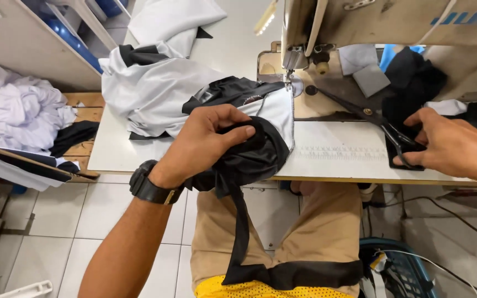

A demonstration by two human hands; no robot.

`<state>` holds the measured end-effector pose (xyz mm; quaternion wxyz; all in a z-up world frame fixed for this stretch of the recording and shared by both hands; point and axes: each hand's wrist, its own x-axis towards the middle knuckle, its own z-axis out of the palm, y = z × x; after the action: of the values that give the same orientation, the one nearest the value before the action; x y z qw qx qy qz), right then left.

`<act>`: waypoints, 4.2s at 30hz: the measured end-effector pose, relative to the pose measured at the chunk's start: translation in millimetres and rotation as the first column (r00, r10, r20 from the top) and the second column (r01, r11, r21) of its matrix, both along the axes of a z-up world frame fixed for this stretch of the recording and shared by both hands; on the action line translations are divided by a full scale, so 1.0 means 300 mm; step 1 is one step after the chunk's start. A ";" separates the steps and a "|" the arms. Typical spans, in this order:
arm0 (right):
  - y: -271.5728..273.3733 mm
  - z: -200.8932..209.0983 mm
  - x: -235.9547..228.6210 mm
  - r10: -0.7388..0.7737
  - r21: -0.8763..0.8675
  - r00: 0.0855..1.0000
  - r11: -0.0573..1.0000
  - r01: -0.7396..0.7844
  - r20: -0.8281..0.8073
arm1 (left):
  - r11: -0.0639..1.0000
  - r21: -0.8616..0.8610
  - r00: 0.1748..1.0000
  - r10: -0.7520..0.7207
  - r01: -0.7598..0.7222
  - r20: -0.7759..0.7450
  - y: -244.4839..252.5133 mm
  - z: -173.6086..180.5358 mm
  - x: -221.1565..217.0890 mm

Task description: A person is sewing a black fabric trim onto a jersey garment using an industrial sewing machine and trimming the excess with scissors.

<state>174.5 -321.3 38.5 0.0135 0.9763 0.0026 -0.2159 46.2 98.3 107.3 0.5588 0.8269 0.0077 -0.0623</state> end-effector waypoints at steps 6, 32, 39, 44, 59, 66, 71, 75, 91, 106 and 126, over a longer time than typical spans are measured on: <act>-0.238 -0.125 -0.069 0.032 0.380 0.962 0.915 -0.138 0.272 | 0.999 0.037 0.999 -0.001 0.000 0.045 0.011 -0.034 0.015; 0.288 -0.257 -0.835 -0.137 0.936 0.977 -0.335 0.107 -0.161 | 0.982 -0.188 0.993 0.038 -0.016 0.113 -0.179 0.038 -0.046; 0.309 -0.279 -0.852 -0.188 0.934 0.958 -0.328 0.145 -0.215 | 0.951 -0.282 0.991 0.129 -0.130 -0.021 -0.200 0.040 -0.049; 0.308 -0.282 -0.856 -0.207 0.927 0.953 -0.348 0.138 -0.220 | 0.960 -0.252 0.992 0.127 -0.125 -0.009 -0.215 0.042 -0.048; 0.274 -0.305 -0.898 -0.255 0.915 0.948 -0.397 0.078 -0.191 | 0.968 -0.230 0.995 0.096 -0.096 -0.013 -0.301 -0.005 -0.027; 0.272 -0.308 -0.900 -0.271 0.919 0.951 -0.392 0.031 -0.147 | 0.966 -0.215 0.988 0.151 -0.142 0.028 -0.329 -0.029 -0.026; 0.259 -0.342 -0.905 -0.299 0.925 0.945 -0.381 0.012 -0.136 | 0.971 -0.219 0.994 0.101 -0.091 0.032 -0.328 -0.018 -0.015; 0.253 -0.372 -0.919 -0.347 0.949 0.925 -0.311 0.040 -0.153 | 0.981 -0.192 0.997 0.043 -0.031 0.060 -0.328 -0.019 -0.010; 0.245 -0.349 -0.926 -0.290 0.907 0.948 -0.422 0.000 -0.135 | 0.994 -0.108 1.000 0.004 -0.003 0.013 -0.354 0.003 -0.018; 0.250 -0.411 -0.927 -0.342 0.914 0.938 -0.396 -0.088 -0.058 | 0.984 -0.175 0.999 -0.022 0.017 -0.025 -0.346 -0.016 -0.012; -0.214 -0.306 -0.144 0.139 0.159 0.626 0.905 -0.395 0.767 | 0.992 -0.097 0.897 0.115 -0.081 0.428 -0.093 0.101 -0.251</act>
<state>131.2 -385.6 -53.3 -0.1089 0.9559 0.1779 0.2066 -29.0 70.3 137.7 0.5803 0.7966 -0.0772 0.1506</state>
